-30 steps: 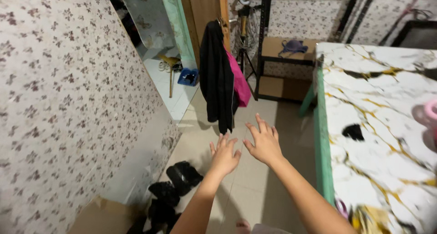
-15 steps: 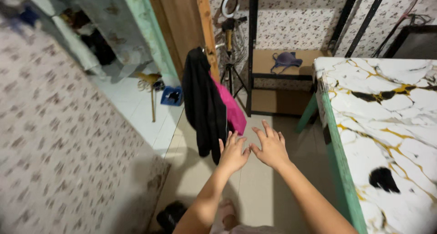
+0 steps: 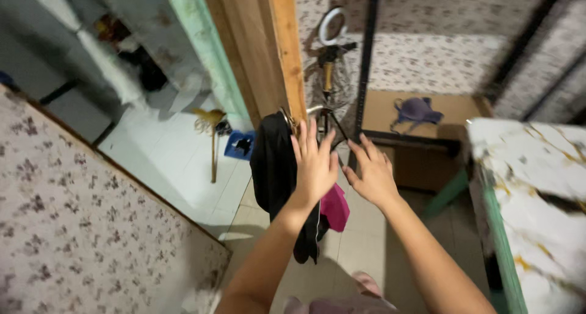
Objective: The person repeatedly opens and closes multiple drawers in teal and pink plastic storage units. They pull each drawer open to reveal folded clothes and then push it closed, repeating this cycle across several drawers in the room.
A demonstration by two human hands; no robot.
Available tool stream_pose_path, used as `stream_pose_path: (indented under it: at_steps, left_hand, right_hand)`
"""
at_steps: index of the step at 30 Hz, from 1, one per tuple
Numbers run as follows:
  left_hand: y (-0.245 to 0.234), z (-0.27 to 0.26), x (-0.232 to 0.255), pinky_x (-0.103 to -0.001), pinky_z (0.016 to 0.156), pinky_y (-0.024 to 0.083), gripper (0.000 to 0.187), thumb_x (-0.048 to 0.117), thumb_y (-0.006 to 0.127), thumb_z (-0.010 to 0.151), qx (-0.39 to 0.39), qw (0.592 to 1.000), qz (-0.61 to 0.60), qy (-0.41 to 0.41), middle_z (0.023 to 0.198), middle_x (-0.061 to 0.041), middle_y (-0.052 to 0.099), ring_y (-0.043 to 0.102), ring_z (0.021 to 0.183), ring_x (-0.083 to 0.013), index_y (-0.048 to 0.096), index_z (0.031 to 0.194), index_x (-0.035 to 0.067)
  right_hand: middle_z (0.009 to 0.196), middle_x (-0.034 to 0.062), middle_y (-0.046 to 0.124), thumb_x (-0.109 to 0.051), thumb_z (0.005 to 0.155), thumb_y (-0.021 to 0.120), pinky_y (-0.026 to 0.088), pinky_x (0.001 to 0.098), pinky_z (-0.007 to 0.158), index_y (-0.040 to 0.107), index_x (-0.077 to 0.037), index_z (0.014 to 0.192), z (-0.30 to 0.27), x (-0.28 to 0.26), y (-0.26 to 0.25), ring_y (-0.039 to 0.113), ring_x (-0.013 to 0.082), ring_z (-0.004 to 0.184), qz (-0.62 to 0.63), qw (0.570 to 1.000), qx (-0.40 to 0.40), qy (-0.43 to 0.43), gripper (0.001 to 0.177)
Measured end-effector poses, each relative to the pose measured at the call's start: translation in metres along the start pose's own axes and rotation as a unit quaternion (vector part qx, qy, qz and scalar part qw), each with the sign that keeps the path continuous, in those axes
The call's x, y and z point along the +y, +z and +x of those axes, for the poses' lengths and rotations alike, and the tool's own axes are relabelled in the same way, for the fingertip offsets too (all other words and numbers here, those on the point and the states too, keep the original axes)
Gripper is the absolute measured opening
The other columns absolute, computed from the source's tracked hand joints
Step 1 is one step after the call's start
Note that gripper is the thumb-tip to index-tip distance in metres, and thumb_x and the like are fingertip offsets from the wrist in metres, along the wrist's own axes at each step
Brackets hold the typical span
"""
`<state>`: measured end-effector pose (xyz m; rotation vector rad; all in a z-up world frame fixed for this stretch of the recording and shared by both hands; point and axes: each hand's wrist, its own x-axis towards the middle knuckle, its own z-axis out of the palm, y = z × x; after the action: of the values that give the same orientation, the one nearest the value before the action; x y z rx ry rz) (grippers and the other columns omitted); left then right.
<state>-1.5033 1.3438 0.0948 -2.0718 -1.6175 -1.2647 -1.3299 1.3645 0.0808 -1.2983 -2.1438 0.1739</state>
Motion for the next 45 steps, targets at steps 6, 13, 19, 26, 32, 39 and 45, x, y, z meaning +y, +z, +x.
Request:
stream_pose_path:
  at_steps: [6,13,19,26,32,39,45]
  left_hand:
    - [0.012,0.077,-0.025,-0.064,0.130,0.017,0.066,0.027,0.059,0.104,0.185,0.978,0.080,-0.044,0.170,-0.027,0.020,0.017,0.161,-0.0468,0.033,0.161,0.006]
    - [0.011,0.101,-0.055,-0.068,0.128,0.012,0.076,0.038,0.062,0.104,0.205,0.946,0.241,-0.074,0.168,-0.027,0.019,0.016,0.159,-0.0442,0.027,0.161,0.003]
    - [-0.002,0.083,-0.081,-0.068,0.132,0.009,0.079,0.030,0.063,0.103,0.200,0.930,0.281,-0.128,0.171,-0.025,0.021,0.019,0.163,-0.0393,0.021,0.161,-0.005]
    - [-0.068,0.049,-0.135,-0.065,0.130,0.008,0.077,0.028,0.057,0.104,0.192,0.876,0.387,-0.214,0.171,-0.024,0.021,0.020,0.162,-0.0367,0.019,0.162,-0.005]
    - [-0.122,0.029,-0.186,-0.065,0.130,0.007,0.074,0.029,0.051,0.106,0.180,0.849,0.428,-0.252,0.172,-0.019,0.021,0.020,0.162,-0.0315,0.017,0.164,-0.001]
    - [-0.175,0.013,-0.247,-0.064,0.130,0.007,0.073,0.032,0.049,0.106,0.169,0.814,0.476,-0.286,0.172,-0.014,0.021,0.018,0.162,-0.0309,0.017,0.165,0.003]
    - [-0.206,0.002,-0.310,-0.068,0.126,0.003,0.079,0.042,0.053,0.103,0.206,0.767,0.510,-0.330,0.173,-0.017,0.014,0.009,0.162,-0.0351,0.020,0.164,0.005]
  right_hand:
    - [0.169,0.0171,0.024,-0.028,0.081,0.073,0.024,0.0599,0.120,0.027,-0.012,0.162,0.122,0.008,0.025,0.024,0.0376,0.155,0.044,0.982,-0.018,-0.185,0.095]
    - [0.174,0.0247,0.011,-0.032,0.101,0.064,0.014,0.0614,0.128,0.011,0.000,0.165,0.215,-0.007,0.084,0.015,0.0421,0.162,0.198,0.908,0.025,-0.367,0.089]
    - [0.174,0.0259,0.006,-0.032,0.106,0.051,0.009,0.0625,0.132,0.013,-0.001,0.167,0.234,-0.043,0.145,0.007,0.0474,0.163,0.220,0.873,0.024,-0.435,0.078]
    - [0.171,0.0300,-0.013,-0.040,0.118,0.038,0.002,0.0637,0.133,-0.015,-0.002,0.165,0.225,-0.149,0.198,-0.007,0.0498,0.162,0.330,0.809,0.033,-0.485,0.080]
    - [0.173,0.0272,-0.019,-0.036,0.120,0.028,0.000,0.0634,0.133,-0.017,-0.009,0.167,0.225,-0.231,0.245,-0.012,0.0476,0.162,0.347,0.816,0.020,-0.462,0.071]
    - [0.172,0.0279,-0.019,-0.036,0.121,0.029,-0.002,0.0671,0.132,-0.015,-0.009,0.168,0.231,-0.312,0.304,-0.014,0.0510,0.161,0.329,0.836,0.020,-0.438,0.070]
    - [0.171,0.0296,-0.019,-0.038,0.121,0.034,-0.003,0.0701,0.128,-0.017,-0.010,0.167,0.242,-0.372,0.352,-0.015,0.0528,0.159,0.305,0.846,0.040,-0.436,0.074]
